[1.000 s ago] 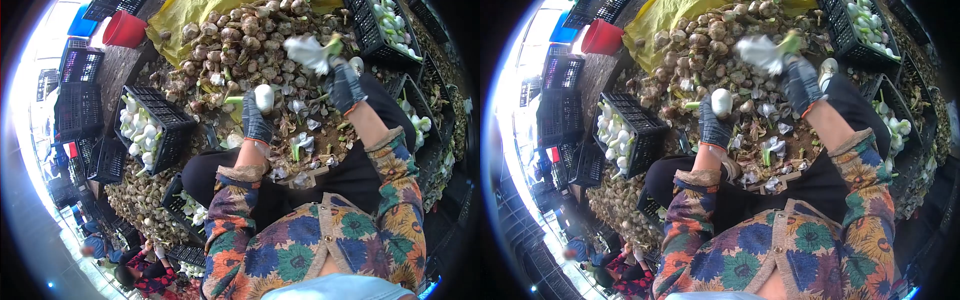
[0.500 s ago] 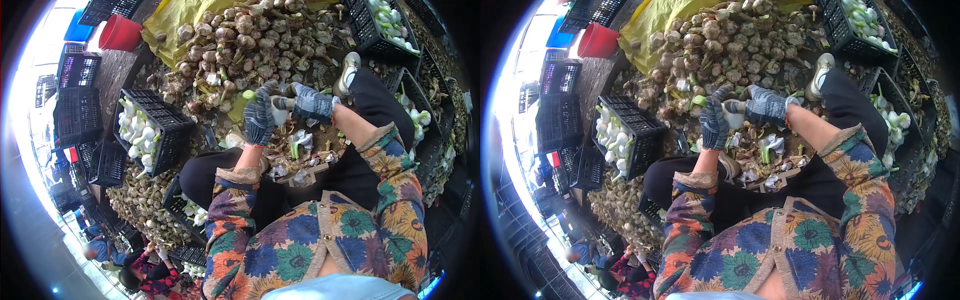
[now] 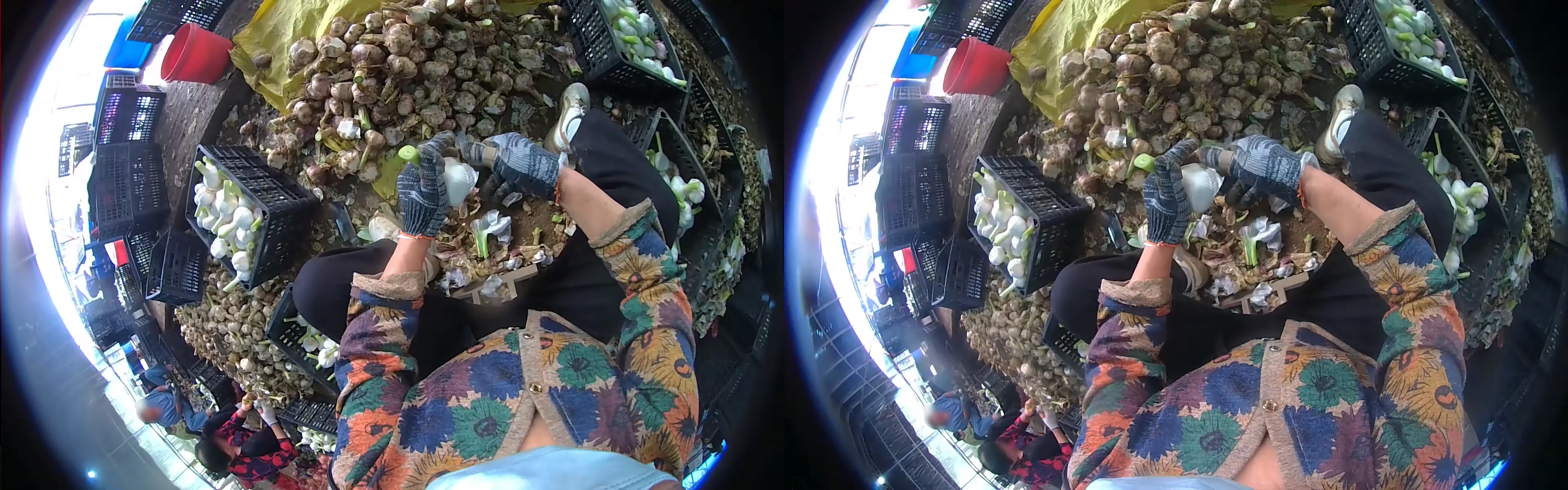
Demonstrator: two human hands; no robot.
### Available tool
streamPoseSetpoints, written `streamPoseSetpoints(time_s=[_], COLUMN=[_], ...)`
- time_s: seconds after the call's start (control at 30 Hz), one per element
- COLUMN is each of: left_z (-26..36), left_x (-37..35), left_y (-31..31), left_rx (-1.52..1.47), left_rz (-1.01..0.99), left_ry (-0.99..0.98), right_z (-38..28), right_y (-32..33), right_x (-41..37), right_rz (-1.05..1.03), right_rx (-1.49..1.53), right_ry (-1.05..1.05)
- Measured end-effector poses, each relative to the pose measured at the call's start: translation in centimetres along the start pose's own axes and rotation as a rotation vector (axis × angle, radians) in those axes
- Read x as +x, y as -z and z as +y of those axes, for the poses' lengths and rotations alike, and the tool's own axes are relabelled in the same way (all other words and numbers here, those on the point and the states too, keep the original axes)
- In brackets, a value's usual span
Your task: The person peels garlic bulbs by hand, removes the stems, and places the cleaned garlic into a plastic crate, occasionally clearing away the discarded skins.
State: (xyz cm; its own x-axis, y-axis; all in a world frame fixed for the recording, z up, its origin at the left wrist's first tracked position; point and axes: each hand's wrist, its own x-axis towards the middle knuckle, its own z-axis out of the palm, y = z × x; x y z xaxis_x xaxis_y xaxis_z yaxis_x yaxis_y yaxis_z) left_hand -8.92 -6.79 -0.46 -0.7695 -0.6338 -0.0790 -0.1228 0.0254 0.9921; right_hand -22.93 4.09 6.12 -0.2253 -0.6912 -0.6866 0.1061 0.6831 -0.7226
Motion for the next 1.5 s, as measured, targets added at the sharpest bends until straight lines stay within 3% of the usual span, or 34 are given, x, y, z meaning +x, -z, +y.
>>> streamPoseSetpoints(time_s=[0.13, 0.27, 0.3, 0.4, 0.47, 0.57, 0.6, 0.63, 0.67, 0.7, 0.73, 0.8, 0.87, 1.0, 1.1, 1.17, 1.2, 1.23, 1.43, 1.5], left_z=[-0.1, -1.3, -0.7, -1.8, -1.7, -1.0, -1.7, -2.6, -3.6, -0.7, -1.1, -1.4, -0.4, 0.4, 0.4, 0.8, 1.0, 1.2, 0.4, 0.1], left_x=[-0.2, 0.3, 0.1, 0.6, 0.8, 0.9, 1.0, 0.9, 0.8, 0.2, 0.1, 0.0, -0.4, -0.6, -0.7, -0.5, -0.5, -0.6, -0.6, -0.5], left_y=[-0.3, -0.6, -0.6, -0.3, 0.0, 0.5, 0.6, 0.8, 0.8, 0.4, 0.3, 0.0, -0.3, -0.7, -0.6, -0.5, -0.6, -0.8, -0.5, -0.5], left_rx=[-0.047, -0.056, -0.13, -0.389, -0.496, -0.603, -0.523, -0.442, -0.359, -0.343, -0.262, -0.097, -0.09, 0.008, 0.091, 0.158, 0.115, 0.074, 0.019, -0.016], left_rz=[0.004, 0.047, 0.058, 0.14, 0.199, 0.274, 0.263, 0.25, 0.235, 0.187, 0.184, 0.176, 0.165, 0.188, 0.176, 0.146, 0.147, 0.147, 0.166, 0.174], left_ry=[0.001, 0.044, 0.069, 0.285, 0.34, 0.522, 0.446, 0.374, 0.303, 0.324, 0.202, -0.046, -0.042, -0.072, -0.121, -0.209, -0.186, -0.161, -0.039, -0.049], right_z=[0.8, 1.5, 1.4, 3.6, 5.6, 6.2, 6.0, 4.7, 3.4, 1.8, 0.8, 1.1, 1.3, 2.3, 1.2, -0.1, -0.4, 0.9, 2.1, 2.8], right_y=[-0.5, -0.7, -0.6, 0.4, 1.9, 2.6, 2.7, 2.5, 1.9, 0.9, 0.1, -1.1, -2.0, -1.1, -1.3, -1.6, -1.6, -1.7, -1.1, -1.5], right_x=[0.2, 0.4, 0.2, 2.2, 3.8, 3.9, 3.7, 3.2, 2.6, 1.7, 1.2, 1.5, 1.2, 1.8, 0.9, 0.0, -0.1, 0.7, 1.2, 1.7], right_rz=[-0.002, 0.252, 0.259, 0.566, 0.664, 0.582, 0.514, 0.346, 0.26, 0.176, 0.093, 0.128, 0.212, 0.093, 0.095, 0.128, 0.143, 0.166, 0.134, 0.208], right_rx=[-0.087, -0.374, -0.18, -0.292, -0.243, -0.451, -0.569, -0.601, -0.396, -0.192, 0.011, 0.065, 0.078, 0.051, 0.208, 0.096, 0.038, -0.018, -0.166, -0.203], right_ry=[0.083, 0.247, 0.193, 0.358, 0.327, 0.368, 0.393, 0.216, 0.109, 0.004, -0.099, 0.045, 0.13, 0.249, 0.048, 0.039, 0.035, 0.163, 0.229, 0.278])
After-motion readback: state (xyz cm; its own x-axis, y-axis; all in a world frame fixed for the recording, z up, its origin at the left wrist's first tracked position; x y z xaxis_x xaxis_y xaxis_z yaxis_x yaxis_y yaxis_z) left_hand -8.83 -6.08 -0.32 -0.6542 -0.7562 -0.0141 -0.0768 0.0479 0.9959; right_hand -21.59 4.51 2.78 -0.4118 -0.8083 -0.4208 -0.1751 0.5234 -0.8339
